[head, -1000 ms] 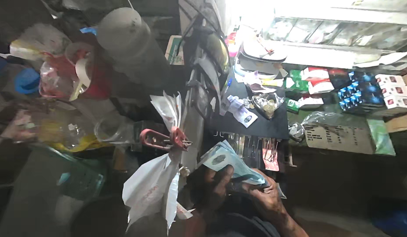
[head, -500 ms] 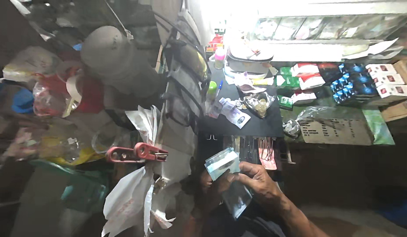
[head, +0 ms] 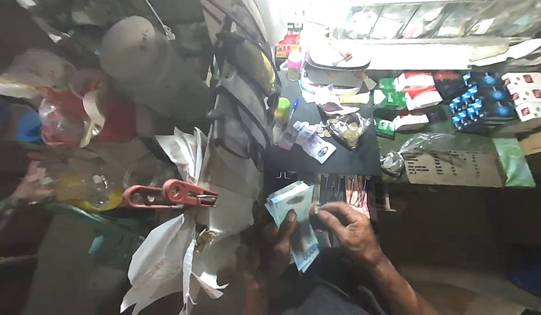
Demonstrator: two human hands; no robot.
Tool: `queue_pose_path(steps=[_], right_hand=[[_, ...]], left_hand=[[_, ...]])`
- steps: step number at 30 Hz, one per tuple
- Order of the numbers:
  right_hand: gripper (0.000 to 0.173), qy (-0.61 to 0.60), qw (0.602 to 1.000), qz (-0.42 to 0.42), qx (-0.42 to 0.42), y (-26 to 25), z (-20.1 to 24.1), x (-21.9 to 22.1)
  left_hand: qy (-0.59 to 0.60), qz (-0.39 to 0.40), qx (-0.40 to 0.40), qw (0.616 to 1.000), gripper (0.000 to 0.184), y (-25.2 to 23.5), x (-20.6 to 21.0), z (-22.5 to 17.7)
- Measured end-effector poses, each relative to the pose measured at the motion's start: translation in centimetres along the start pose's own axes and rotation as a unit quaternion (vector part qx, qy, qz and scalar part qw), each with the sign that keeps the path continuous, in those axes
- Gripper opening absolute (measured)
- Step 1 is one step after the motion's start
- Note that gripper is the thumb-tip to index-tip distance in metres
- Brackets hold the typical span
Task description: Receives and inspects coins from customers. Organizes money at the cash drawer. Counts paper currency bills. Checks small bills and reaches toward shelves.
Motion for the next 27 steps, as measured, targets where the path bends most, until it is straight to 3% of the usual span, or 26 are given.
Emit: queue_pose_path(steps=[3,6,9,16,21,24,27], right_hand=[[0.024,-0.022,0.999,-0.010,0.047,-0.9,-0.1,0.2],[0.015,-0.114,0.991,-0.033,0.056,-0.9,-0.2,2.0],[0.009,-0.133,0.988,-0.065,0.049,-0.6,-0.1,2.9],[0.012,-0.108,0.989,-0.087,0.046,-0.5,-0.8,1.4],[0.009,-0.042,0.991,-0.118,0.053,-1.0,-1.6,-1.1],[0.009,0.022,0.991,-0.124,0.039,-1.2,-2.8,-1.7],[0.015,0.005,0.994,-0.091,0.069,-0.9,-2.6,-0.5]], left_hand=[[-0.035,-0.001,0.014,0.999,0.015,-0.1,0.0,0.3],[-0.047,0.034,0.055,0.997,0.012,0.3,0.5,1.0],[-0.011,0.057,0.042,0.997,0.012,0.4,0.6,1.2],[0.011,-0.037,0.019,0.999,0.013,0.1,0.1,1.3],[0.033,-0.016,0.009,0.999,0.021,-0.5,-0.7,2.3],[0.017,-0.048,0.010,0.999,0.019,-0.3,-0.2,2.0],[-0.006,-0.081,0.027,0.996,0.026,-0.5,0.4,2.0]])
Point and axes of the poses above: each hand's wrist, its own y-axis away from the middle knuckle, its own x-axis out of the palm, z = x × y, the point moved 1 cm from there along -y, towards the middle knuckle, and after that the axes turned 11 degrees about -x, right-handed, at the moved point
